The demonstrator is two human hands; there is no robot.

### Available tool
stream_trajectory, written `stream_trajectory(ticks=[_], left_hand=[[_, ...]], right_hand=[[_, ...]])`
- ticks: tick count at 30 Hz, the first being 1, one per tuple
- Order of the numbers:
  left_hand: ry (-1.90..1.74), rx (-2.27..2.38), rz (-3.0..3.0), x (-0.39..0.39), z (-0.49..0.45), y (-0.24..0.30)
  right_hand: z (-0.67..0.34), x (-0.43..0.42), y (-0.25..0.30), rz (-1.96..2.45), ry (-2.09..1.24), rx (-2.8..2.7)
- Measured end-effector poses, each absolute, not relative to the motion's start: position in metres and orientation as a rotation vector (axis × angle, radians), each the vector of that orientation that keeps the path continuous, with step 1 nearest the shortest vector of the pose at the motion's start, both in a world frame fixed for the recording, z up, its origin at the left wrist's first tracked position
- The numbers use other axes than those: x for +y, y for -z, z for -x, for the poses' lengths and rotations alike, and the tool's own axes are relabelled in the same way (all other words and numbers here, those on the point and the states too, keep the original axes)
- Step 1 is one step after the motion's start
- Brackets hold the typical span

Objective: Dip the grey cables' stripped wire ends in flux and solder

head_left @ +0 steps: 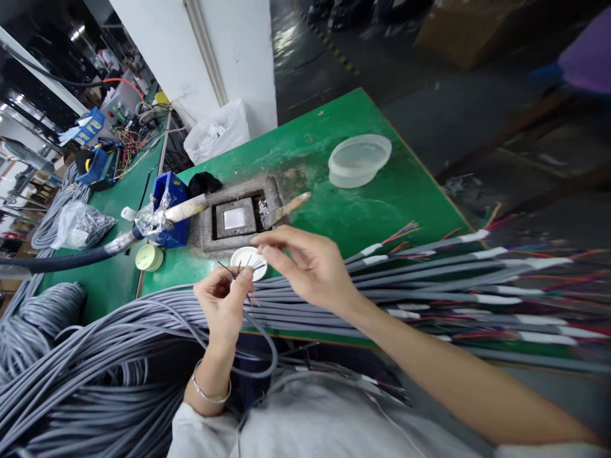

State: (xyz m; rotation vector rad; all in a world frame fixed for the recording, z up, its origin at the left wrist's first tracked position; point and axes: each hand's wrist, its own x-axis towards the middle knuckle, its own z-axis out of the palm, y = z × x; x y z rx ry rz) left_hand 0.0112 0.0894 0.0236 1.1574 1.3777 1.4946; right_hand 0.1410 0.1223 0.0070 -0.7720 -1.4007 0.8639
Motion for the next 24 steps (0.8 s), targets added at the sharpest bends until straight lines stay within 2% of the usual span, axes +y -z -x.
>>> stream_trajectory(ticks=[8,16,24], left_hand=[[-1.401,1.435,-1.296,0.0891,-0.0089,-0.0214],[-1.508,1.427,-1.219,0.0889,-0.011,-0.0184],[-1.56,1.43,-1.117,0.0882,-0.0155,-0.0168]], right_hand=[[-0.1408,0.1221,-0.0056,0.792,-0.688,-1.666],[-0.1416,0.1234,-0.0085,0.874,-0.902,-1.455],[-0.1396,0.1206,-0.008,0.843,-0.835,-1.503]])
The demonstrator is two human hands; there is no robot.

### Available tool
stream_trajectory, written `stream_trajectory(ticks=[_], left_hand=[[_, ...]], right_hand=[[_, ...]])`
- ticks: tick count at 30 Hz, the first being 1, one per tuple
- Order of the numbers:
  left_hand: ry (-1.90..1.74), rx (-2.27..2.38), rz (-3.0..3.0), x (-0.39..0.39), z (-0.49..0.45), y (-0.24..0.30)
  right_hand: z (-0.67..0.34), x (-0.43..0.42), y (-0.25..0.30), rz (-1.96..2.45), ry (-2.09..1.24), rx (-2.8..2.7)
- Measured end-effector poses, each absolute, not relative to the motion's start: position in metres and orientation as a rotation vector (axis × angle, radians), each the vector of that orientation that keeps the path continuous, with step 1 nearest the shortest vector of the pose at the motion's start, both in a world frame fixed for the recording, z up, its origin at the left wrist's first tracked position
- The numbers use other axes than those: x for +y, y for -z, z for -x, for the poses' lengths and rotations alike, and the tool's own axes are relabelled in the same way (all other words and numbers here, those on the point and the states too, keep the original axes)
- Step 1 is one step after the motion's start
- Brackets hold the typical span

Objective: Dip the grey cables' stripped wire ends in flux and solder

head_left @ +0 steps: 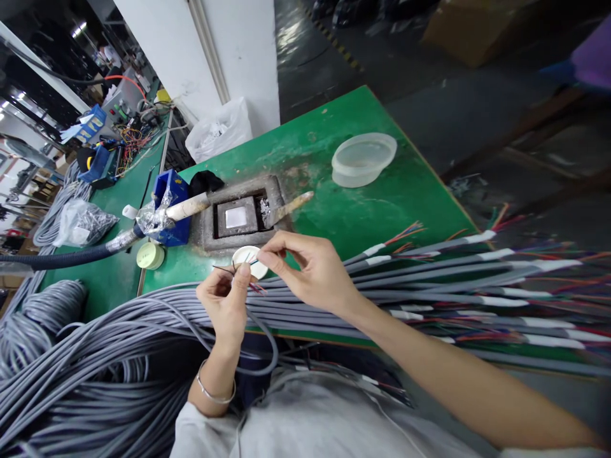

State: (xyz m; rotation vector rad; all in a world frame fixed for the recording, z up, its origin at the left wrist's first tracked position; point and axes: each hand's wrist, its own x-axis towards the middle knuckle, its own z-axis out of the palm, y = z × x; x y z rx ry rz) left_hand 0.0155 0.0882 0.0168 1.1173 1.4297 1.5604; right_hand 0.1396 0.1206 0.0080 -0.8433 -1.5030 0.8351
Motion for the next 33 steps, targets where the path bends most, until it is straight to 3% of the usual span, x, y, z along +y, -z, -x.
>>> stream_trajectory(ticks=[6,25,33], left_hand=[[-1.534,1.415,-1.101,0.0902,-0.0143,-0.02],[-1.618,1.45,-1.015,0.0882,-0.0197,-0.0237],[-1.657,1.407,-1.009,0.0905,-0.019,-0.0232]], right_hand=[[-0.1406,0.1206,-0.0071,0.717,-0.641,-1.568],[-0.1376,0.1201,-0.0065,0.797,-0.923,-1.436],[-0.1354,0.1186,-0.006,0.786,-0.865,-1.497]])
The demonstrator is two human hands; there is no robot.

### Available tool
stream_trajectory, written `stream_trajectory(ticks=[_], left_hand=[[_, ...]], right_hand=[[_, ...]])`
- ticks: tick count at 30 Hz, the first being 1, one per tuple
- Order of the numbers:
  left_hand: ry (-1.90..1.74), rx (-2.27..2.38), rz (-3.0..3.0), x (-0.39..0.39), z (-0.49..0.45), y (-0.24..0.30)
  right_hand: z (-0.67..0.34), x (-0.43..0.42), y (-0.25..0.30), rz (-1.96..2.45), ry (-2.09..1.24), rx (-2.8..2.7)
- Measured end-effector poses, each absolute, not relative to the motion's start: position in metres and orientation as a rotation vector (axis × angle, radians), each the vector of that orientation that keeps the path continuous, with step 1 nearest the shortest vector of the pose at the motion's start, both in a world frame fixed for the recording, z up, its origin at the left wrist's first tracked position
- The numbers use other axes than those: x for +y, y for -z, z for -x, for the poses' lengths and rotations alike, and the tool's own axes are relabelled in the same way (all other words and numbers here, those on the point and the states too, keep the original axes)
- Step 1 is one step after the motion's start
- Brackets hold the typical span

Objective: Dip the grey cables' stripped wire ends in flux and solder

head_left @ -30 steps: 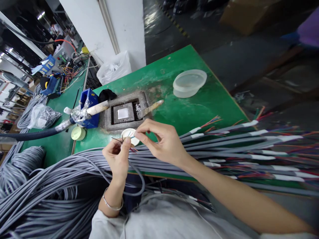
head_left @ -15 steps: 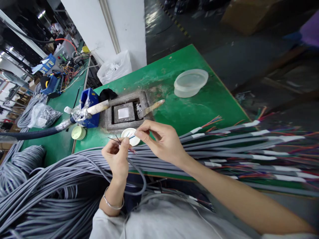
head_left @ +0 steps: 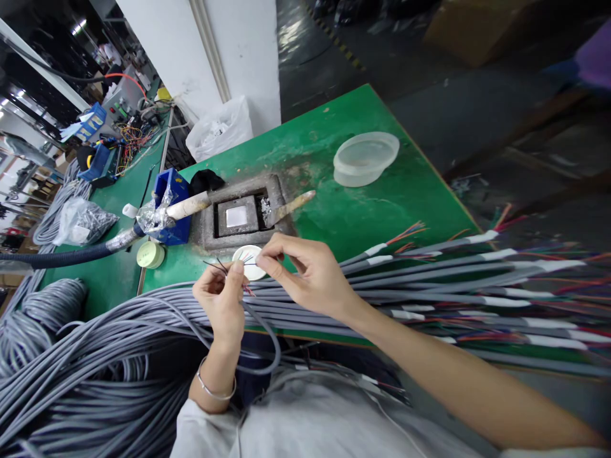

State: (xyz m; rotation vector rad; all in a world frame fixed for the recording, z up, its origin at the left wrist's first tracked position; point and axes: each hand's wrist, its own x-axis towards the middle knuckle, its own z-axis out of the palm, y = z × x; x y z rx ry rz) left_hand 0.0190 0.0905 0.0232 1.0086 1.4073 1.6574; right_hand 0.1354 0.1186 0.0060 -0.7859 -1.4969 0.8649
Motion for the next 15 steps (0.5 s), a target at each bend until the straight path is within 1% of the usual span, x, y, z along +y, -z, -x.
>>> stream_trajectory(ticks=[5,11,15], left_hand=[[-1.49,1.496,-1.15,0.098,-0.005,-0.025],[-0.873,1.614,-1.372,0.13,0.019,-0.017],[-0.651,1.663,-1.453,0.143,0.022,-0.007]], right_hand=[[-0.139,0.121,-0.006,0.87,-0.832,-1.317],[-0.146,0.125,-0.007,0.944,-0.833,-1.243],[-0.147,0.125,-0.007,0.958,-0.818,-1.257]])
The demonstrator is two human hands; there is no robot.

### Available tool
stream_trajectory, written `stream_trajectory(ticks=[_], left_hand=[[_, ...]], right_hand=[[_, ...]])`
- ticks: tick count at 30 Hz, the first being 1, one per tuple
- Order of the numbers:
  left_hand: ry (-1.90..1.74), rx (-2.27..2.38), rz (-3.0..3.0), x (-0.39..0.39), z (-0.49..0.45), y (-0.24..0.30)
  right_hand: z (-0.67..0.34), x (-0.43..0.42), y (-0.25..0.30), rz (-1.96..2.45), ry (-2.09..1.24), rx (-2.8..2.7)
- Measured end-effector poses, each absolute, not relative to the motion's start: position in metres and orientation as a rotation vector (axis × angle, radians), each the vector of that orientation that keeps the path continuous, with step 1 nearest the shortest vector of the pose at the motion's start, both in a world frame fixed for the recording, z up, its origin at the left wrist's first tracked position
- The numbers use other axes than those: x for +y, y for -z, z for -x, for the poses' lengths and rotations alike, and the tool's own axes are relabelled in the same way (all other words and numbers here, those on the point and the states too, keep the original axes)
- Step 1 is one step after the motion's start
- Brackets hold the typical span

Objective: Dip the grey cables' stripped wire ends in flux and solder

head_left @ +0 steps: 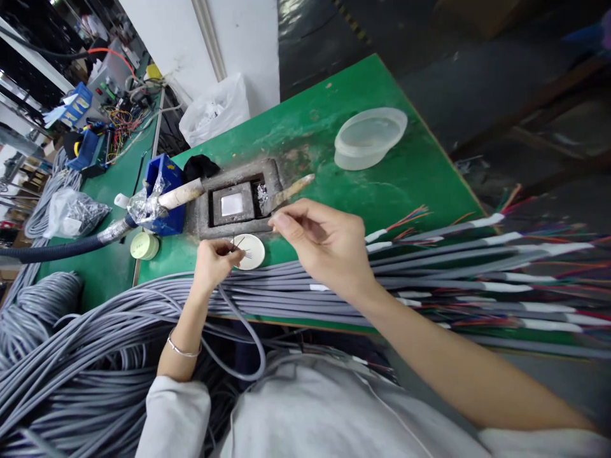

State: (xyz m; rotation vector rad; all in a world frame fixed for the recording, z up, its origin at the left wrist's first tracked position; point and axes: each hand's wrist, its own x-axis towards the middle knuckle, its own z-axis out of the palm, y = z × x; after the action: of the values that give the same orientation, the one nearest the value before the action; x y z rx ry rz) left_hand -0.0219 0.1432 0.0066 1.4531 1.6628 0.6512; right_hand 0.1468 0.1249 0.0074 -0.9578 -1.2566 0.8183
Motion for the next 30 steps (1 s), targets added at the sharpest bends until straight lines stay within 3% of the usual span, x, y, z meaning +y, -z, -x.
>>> stream_trajectory(ticks=[16,23,30], left_hand=[[-0.39,1.859,-1.712,0.152,0.022,-0.012],[-0.328,1.887,-2.087,0.205,0.027,-0.04],[-0.163,1.91,-2.247,0.249,0.015,-0.021]], right_hand=[[-0.148,0.119,-0.009,0.98,-0.783,-1.255],[-0.151,0.121,-0.01,0.967,-0.678,-1.208],[-0.154,0.124,-0.011,0.979,-0.626,-1.176]])
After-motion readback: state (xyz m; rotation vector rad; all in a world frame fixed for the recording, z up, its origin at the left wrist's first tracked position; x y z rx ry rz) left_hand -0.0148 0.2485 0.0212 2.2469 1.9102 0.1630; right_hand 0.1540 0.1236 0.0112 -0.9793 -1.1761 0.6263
